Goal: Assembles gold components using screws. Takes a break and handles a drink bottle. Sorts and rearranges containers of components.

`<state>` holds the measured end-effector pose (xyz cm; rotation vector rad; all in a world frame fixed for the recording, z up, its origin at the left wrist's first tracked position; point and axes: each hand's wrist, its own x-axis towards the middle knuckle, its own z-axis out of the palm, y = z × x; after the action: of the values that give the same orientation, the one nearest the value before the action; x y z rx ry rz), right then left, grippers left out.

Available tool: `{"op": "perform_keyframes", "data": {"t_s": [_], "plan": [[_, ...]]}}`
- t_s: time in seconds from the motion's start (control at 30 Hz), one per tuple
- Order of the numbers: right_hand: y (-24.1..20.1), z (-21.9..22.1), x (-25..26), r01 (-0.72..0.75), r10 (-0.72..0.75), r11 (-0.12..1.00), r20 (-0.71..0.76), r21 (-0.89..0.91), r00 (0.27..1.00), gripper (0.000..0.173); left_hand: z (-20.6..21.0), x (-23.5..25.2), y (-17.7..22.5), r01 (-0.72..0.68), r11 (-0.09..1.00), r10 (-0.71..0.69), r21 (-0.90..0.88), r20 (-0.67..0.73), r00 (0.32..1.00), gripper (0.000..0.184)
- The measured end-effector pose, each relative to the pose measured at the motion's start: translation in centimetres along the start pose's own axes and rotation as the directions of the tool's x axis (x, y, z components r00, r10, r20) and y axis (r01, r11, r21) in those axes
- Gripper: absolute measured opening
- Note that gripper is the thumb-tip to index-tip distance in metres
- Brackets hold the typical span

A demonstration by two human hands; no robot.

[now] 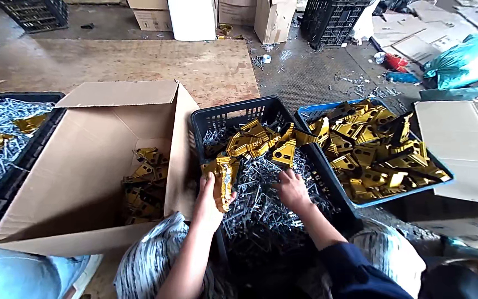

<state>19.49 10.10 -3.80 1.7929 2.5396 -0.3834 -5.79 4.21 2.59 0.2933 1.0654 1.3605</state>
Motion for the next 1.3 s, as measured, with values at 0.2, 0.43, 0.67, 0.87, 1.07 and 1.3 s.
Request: {"op": "perform_keyframes", "data": {"t_s": [0.2,0.43,0.67,0.87,1.07,1.3], "plan": [[-1.8,-2.9,-2.3,0.071,0.054,0.925,-0.314,0.372,0.948,0.016,-0.4,0.0,-0.3,-0.113,0.991,0.113,0.073,-0.005,0.994,0.046],[-3.2,-5.5,-3.9,0.039,0.147,0.895,-0.377,0.444,0.915,0.013,-1.1,0.8,-1.3,-0.462,0.776,0.464,0.43,0.106,0.879,0.023],[-4.0,-6.5,-3.7,0.069,0.1,0.19,-0.089,0.979,0.991,0.02,-1.1,0.7,-2.1,-0.549,0.577,0.507,0.604,0.262,0.821,0.024],[-5.3,-5.6,-2.7,0.422,0.041,0.4,-0.476,0.814,0.878,0.02,-0.8,0.4,-2.3,-0.456,0.733,0.333,0.506,0.318,0.888,0.023],[-5.5,-3.3,-1.2,0.573,-0.153,0.537,-0.596,0.619,0.788,0.02,-0.5,-0.3,-2.0,-0.359,0.805,0.207,0.472,0.344,0.916,0.024],[-5.5,-3.2,-2.3,0.525,-0.237,0.62,-0.499,0.583,0.834,0.04,-0.7,0.2,-1.9,-0.487,0.704,0.412,0.516,0.261,0.873,0.026]]}}
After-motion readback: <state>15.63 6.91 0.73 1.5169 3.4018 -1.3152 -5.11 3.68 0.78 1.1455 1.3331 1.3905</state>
